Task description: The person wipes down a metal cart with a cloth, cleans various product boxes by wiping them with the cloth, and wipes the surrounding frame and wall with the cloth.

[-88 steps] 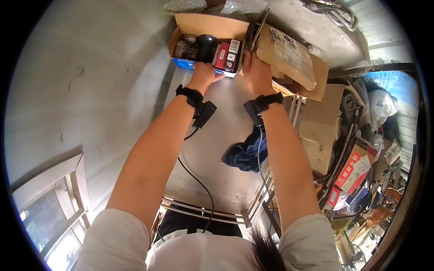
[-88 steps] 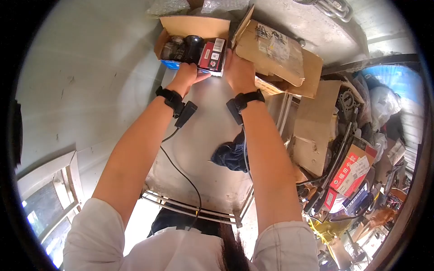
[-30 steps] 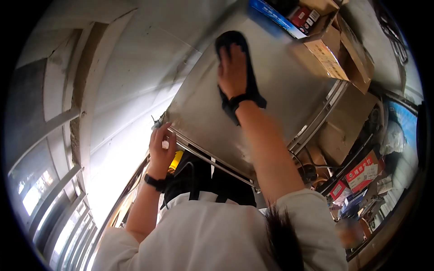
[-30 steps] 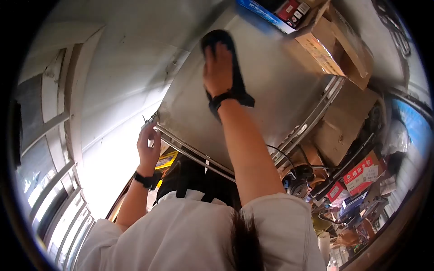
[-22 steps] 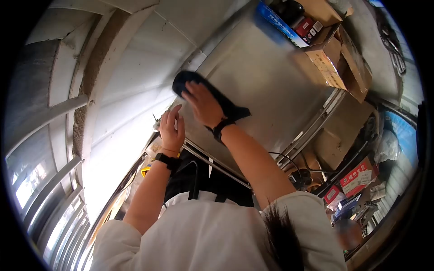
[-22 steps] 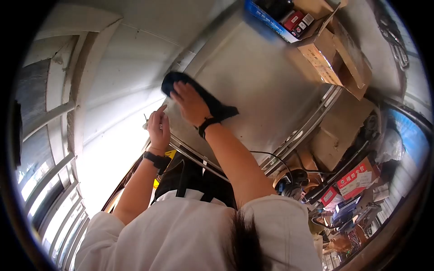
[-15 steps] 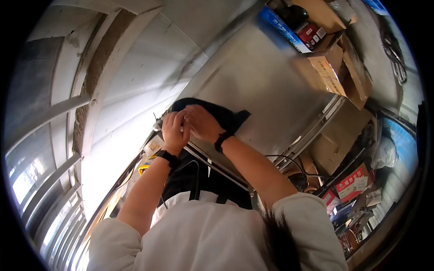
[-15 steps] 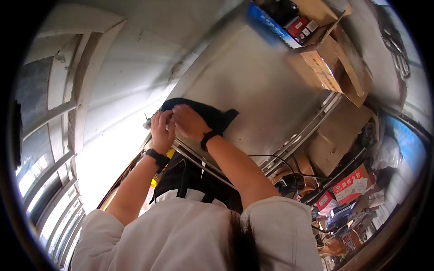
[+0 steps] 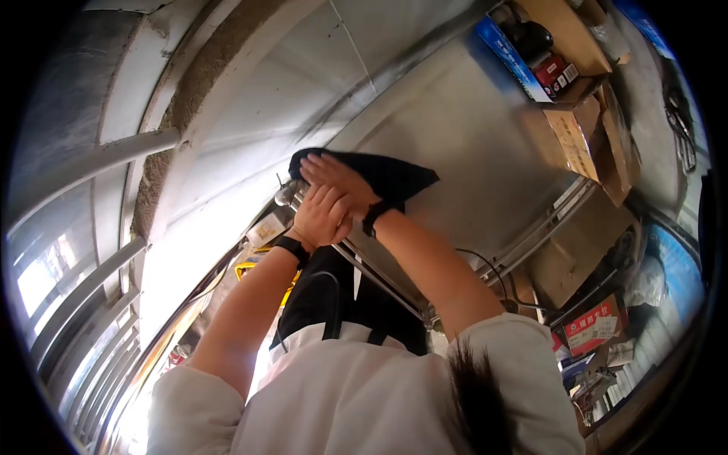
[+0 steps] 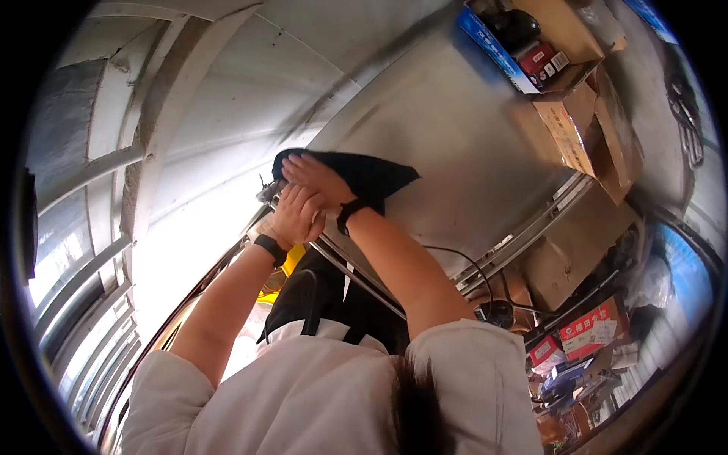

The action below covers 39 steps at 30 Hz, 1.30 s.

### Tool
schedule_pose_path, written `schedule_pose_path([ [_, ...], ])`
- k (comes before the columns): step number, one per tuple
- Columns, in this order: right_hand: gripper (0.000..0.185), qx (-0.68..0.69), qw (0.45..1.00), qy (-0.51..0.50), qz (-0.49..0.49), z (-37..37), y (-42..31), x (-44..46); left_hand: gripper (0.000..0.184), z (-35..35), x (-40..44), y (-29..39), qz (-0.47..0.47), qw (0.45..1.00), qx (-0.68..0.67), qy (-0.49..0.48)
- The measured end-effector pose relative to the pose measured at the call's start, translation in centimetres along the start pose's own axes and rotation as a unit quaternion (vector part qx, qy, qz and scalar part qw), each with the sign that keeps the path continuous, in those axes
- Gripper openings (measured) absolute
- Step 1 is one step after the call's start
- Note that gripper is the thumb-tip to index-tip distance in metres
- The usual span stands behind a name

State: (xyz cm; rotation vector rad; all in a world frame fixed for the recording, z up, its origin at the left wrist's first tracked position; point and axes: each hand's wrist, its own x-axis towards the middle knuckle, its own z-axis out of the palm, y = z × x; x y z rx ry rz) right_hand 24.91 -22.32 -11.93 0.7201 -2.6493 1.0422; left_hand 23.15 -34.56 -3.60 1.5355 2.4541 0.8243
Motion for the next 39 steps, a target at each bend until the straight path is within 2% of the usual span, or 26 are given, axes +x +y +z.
schedule_pose_path([
  [3,0.047,0.061,0.996,-0.055,0.037,-1.3,-1.8,-2.1,0.035,0.0,0.3,0.0,-0.001,1.000,0.015,0.011],
  [6,0.050,0.252,0.933,-0.225,0.122,-3.3,-1.6,-5.5,0.034,-0.5,1.0,0.0,0.020,1.000,-0.010,-0.005],
  [9,0.050,0.108,0.955,-0.277,-0.015,-5.1,-0.7,-6.6,0.038,-0.3,0.6,-0.2,0.033,0.998,-0.026,-0.037],
  [12,0.051,0.080,0.988,-0.122,0.048,-4.1,0.2,-4.5,0.041,0.1,0.4,-0.5,0.025,0.999,-0.022,-0.043],
  [15,0.053,-0.100,0.982,-0.031,0.155,-1.5,-0.2,0.3,0.043,-0.1,0.3,-0.8,0.021,0.999,0.008,-0.033],
  [19,0.055,-0.122,0.986,-0.057,0.094,0.3,-1.7,0.7,0.046,-0.2,0.8,-0.3,-0.001,1.000,-0.008,0.015],
  [22,0.055,-0.079,0.991,-0.088,0.063,-0.9,-2.3,-0.6,0.047,-0.3,0.9,0.0,-0.025,0.999,-0.024,0.016],
  [23,0.053,0.005,0.993,-0.083,0.082,-0.6,-2.6,-1.7,0.048,-0.3,0.8,0.0,-0.031,0.999,-0.021,0.012],
  [26,0.053,0.147,0.961,-0.201,0.123,-3.4,-3.7,-4.3,0.052,-0.1,0.6,-0.3,-0.043,0.999,-0.027,0.001],
  [29,0.053,0.039,0.941,-0.337,-0.002,-4.5,-3.4,-7.2,0.049,-0.2,0.6,-0.2,-0.052,0.998,-0.029,0.008],
  [32,0.052,0.062,0.955,-0.283,-0.069,-8.0,-1.6,-11.4,0.048,-0.5,1.0,-0.5,-0.052,0.998,-0.040,0.000],
  [36,0.053,0.018,0.969,-0.245,-0.017,-8.5,-0.5,-9.7,0.049,-0.3,1.0,-0.6,-0.044,0.999,-0.031,0.005],
  [39,0.053,-0.038,0.989,-0.112,0.092,-5.5,0.1,-5.9,0.049,-0.5,1.2,-0.4,-0.040,0.999,-0.030,0.007],
])
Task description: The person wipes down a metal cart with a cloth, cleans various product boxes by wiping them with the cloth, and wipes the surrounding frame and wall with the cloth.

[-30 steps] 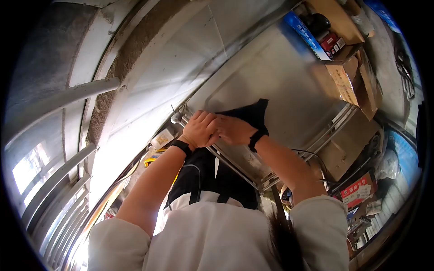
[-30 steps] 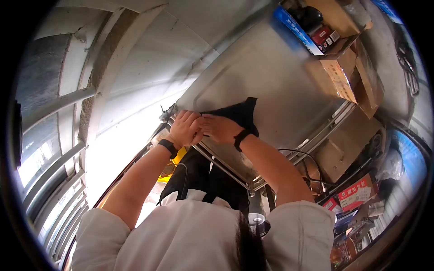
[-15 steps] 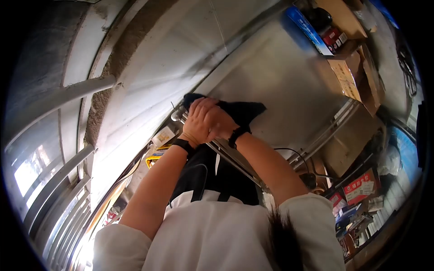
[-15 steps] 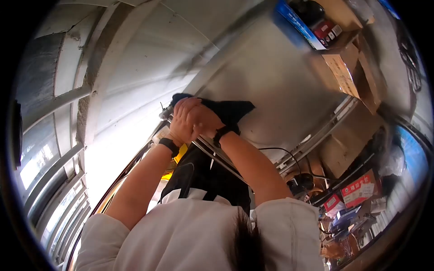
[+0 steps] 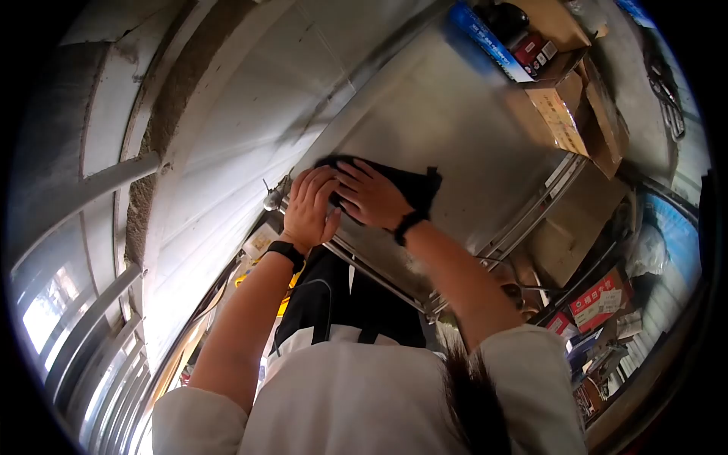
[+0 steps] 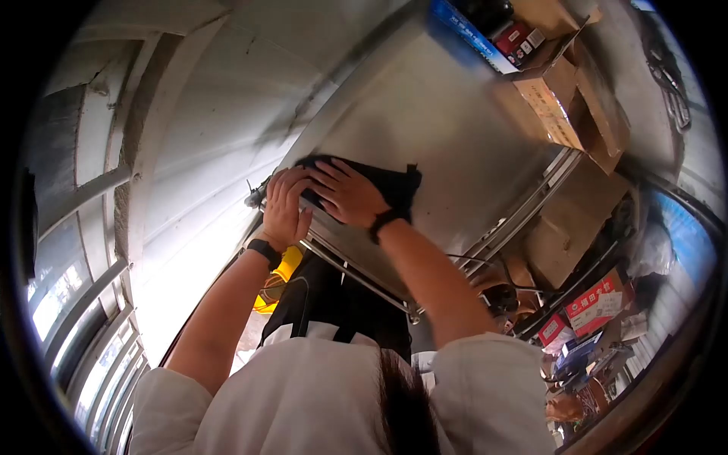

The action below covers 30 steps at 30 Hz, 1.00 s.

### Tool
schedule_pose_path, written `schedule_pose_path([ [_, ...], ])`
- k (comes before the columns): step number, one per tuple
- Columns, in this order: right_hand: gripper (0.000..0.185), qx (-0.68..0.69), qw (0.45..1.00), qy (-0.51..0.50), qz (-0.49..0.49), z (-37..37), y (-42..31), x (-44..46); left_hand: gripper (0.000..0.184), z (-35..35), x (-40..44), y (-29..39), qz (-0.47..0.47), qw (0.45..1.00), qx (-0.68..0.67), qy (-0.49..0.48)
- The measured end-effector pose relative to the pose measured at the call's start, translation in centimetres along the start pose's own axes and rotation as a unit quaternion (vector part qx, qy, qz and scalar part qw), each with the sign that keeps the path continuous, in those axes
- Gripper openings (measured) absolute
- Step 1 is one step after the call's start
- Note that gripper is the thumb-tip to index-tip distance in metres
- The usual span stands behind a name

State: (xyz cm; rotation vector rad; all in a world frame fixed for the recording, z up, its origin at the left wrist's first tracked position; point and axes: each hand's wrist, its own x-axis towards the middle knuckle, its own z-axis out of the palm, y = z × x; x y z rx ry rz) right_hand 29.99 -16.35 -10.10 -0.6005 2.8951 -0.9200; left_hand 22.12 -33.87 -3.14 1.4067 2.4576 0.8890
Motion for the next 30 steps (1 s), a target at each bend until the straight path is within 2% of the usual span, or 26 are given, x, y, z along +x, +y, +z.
schedule_pose_path([
  [3,0.049,-0.015,0.993,0.098,0.064,-0.2,1.7,3.8,0.049,0.2,0.5,-0.1,0.001,1.000,0.016,0.011],
  [7,0.047,-0.117,0.953,0.179,0.214,-2.6,7.0,3.5,0.048,0.4,0.0,0.1,-0.012,1.000,0.018,-0.002],
  [11,0.050,-0.197,0.895,0.251,0.313,-5.9,12.5,-2.6,0.046,0.5,0.2,0.1,-0.009,1.000,0.016,0.006],
  [12,0.051,-0.236,0.867,0.242,0.367,-5.9,13.8,-4.5,0.045,0.4,0.2,0.3,-0.010,1.000,0.016,0.008],
  [14,0.054,-0.232,0.827,0.295,0.419,-6.5,16.2,-8.8,0.045,0.5,0.1,0.4,-0.011,1.000,0.012,0.011],
  [17,0.055,-0.243,0.790,0.312,0.468,-6.1,17.5,-9.4,0.045,0.5,-0.2,0.3,-0.015,1.000,0.008,0.011],
  [18,0.055,-0.281,0.788,0.323,0.442,-5.3,18.0,-8.8,0.045,0.5,-0.1,0.2,-0.013,1.000,0.004,0.010],
  [21,0.051,-0.246,0.832,0.300,0.397,-5.7,15.3,-3.5,0.044,0.5,0.0,0.4,-0.009,1.000,0.002,0.010],
  [23,0.046,-0.200,0.883,0.258,0.337,-4.8,11.9,0.6,0.044,0.5,0.1,0.4,-0.012,1.000,0.012,0.019],
  [25,0.043,-0.041,0.944,0.135,0.299,-4.5,7.4,3.9,0.044,0.6,0.0,0.4,-0.015,0.999,0.028,0.032],
  [27,0.042,-0.071,0.953,0.216,0.202,0.6,3.4,4.7,0.045,0.9,-0.2,0.1,-0.017,0.998,0.039,0.047],
  [30,0.044,-0.002,0.975,0.155,0.161,2.5,-3.4,3.3,0.043,1.3,-0.5,-0.2,-0.028,0.998,0.029,0.053],
])
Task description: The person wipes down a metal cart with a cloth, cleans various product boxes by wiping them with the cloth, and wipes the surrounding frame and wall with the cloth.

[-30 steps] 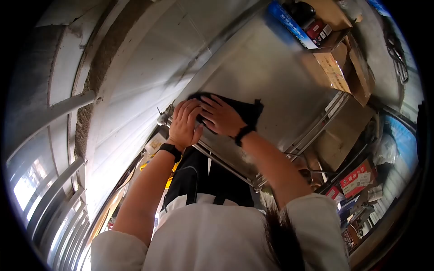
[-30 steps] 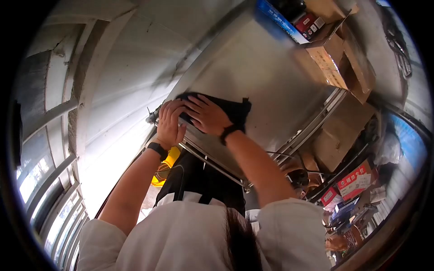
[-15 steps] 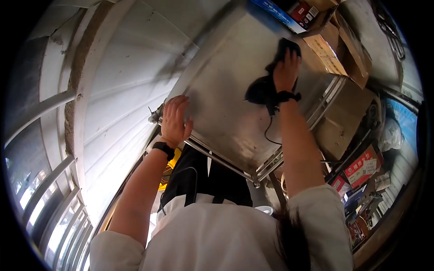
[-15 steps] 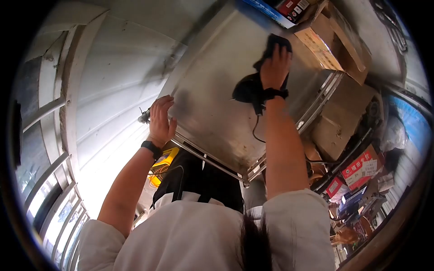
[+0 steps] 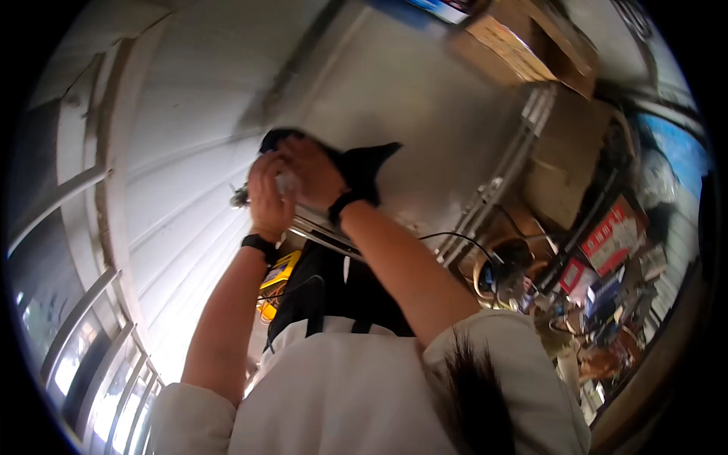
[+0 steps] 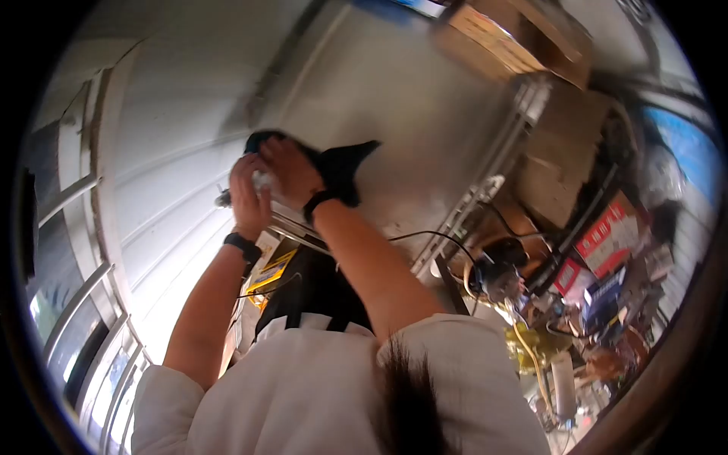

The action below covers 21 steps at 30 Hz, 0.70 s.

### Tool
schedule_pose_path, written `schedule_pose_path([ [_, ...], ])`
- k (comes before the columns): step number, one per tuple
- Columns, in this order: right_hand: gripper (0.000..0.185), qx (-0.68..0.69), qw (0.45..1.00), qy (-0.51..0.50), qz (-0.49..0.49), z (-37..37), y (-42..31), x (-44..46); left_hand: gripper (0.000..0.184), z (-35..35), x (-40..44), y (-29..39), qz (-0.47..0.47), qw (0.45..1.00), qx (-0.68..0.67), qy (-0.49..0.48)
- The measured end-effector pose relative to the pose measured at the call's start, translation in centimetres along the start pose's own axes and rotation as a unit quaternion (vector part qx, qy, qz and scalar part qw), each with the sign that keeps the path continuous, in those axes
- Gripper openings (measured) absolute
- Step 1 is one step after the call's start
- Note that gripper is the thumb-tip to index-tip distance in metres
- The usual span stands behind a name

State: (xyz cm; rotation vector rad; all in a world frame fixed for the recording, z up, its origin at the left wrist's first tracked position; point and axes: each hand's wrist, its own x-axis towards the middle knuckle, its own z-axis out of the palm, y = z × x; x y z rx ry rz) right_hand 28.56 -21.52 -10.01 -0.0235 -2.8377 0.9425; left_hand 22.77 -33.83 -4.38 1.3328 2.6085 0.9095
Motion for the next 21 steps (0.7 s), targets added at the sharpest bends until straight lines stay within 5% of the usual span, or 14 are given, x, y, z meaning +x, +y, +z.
schedule_pose_path([
  [4,0.048,0.057,0.998,-0.001,-0.037,0.7,0.0,-4.1,0.038,0.0,0.2,0.7,-0.002,1.000,0.006,-0.011],
  [11,0.046,-0.105,0.959,0.063,0.255,-8.4,8.5,-4.3,0.038,-0.1,0.4,0.4,0.020,0.999,0.029,-0.037],
  [14,0.052,-0.267,0.872,0.107,0.396,-9.1,15.1,-8.0,0.037,0.0,0.2,0.2,0.025,0.998,0.032,-0.045],
  [16,0.053,-0.225,0.801,0.258,0.491,-10.1,16.8,-11.2,0.037,-0.1,0.2,0.2,0.027,0.998,0.029,-0.045],
  [21,0.057,-0.106,0.590,0.349,0.721,-8.6,14.6,-14.6,0.036,-0.1,0.2,0.5,0.023,0.998,0.025,-0.049],
])
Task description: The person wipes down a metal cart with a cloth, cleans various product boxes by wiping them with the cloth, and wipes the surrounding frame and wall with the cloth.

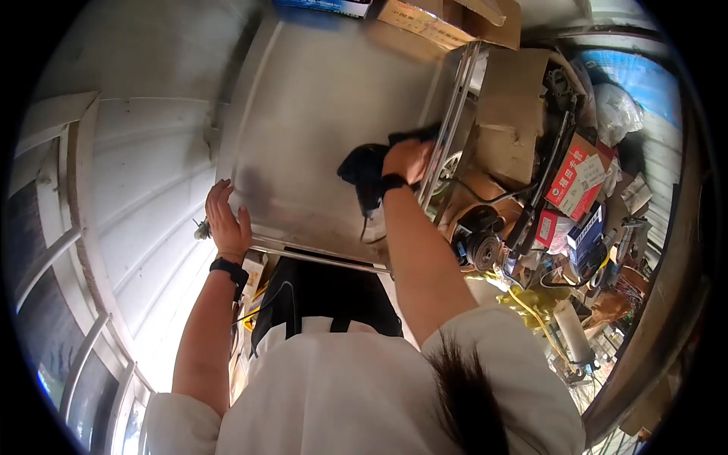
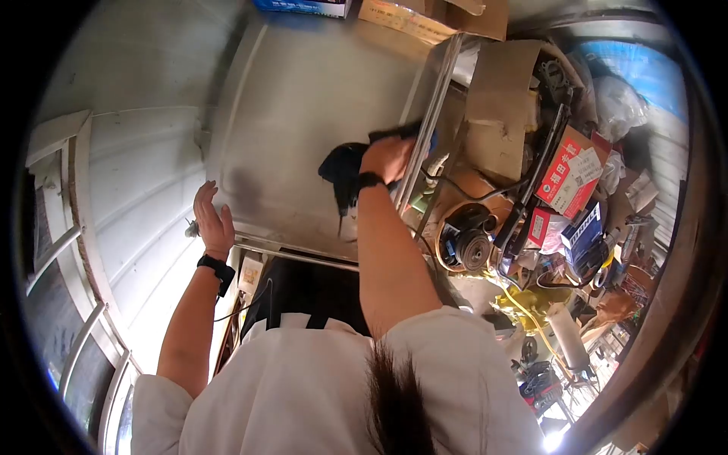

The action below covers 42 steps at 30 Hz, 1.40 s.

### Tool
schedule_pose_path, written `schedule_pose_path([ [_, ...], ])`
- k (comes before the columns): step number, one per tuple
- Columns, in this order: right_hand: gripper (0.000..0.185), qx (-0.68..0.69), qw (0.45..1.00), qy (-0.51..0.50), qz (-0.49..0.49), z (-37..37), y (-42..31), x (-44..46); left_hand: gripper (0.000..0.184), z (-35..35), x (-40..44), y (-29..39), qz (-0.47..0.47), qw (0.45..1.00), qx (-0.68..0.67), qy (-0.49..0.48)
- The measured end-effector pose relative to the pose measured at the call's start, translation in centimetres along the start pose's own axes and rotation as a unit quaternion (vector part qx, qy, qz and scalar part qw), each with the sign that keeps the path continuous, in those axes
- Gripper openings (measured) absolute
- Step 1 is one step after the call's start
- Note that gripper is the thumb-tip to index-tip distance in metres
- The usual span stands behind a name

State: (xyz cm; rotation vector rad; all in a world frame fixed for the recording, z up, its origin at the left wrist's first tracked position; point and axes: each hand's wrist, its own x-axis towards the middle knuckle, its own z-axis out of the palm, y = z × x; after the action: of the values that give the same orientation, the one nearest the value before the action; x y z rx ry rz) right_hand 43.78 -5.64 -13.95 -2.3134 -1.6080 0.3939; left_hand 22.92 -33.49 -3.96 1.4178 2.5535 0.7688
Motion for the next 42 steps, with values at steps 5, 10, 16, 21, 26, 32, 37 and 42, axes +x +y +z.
schedule_pose_path([
  [5,0.056,-0.067,0.991,0.084,0.076,0.1,-0.1,-3.6,0.039,0.0,0.1,-0.4,-0.011,1.000,-0.027,0.003],
  [10,0.056,-0.099,0.983,0.153,-0.013,2.7,-3.4,-1.0,0.039,-0.3,0.3,-0.3,0.005,1.000,-0.024,-0.007],
  [16,0.048,-0.004,0.878,-0.098,-0.469,3.1,-10.3,-10.1,0.034,-0.6,0.5,-0.1,0.018,1.000,-0.018,-0.008],
  [21,0.056,0.066,0.774,-0.272,-0.568,0.1,-7.1,-18.3,0.037,-0.1,0.2,-0.4,0.009,1.000,-0.022,0.008],
  [26,0.054,0.044,0.738,-0.315,-0.595,-1.5,-5.2,-15.4,0.034,-0.2,0.2,-0.1,0.013,1.000,-0.015,0.010],
  [32,0.053,-0.078,0.898,-0.192,-0.387,-2.9,-1.6,-8.9,0.034,0.3,0.0,-0.7,0.019,1.000,-0.016,0.019],
  [37,0.061,-0.082,0.970,-0.191,-0.126,-3.7,1.9,-7.8,0.035,0.2,0.0,-0.7,0.030,0.998,-0.040,0.030],
  [42,0.056,0.019,0.891,-0.432,-0.136,-9.6,-0.1,-4.1,0.037,0.9,-0.4,-1.7,0.041,0.997,-0.053,0.034],
])
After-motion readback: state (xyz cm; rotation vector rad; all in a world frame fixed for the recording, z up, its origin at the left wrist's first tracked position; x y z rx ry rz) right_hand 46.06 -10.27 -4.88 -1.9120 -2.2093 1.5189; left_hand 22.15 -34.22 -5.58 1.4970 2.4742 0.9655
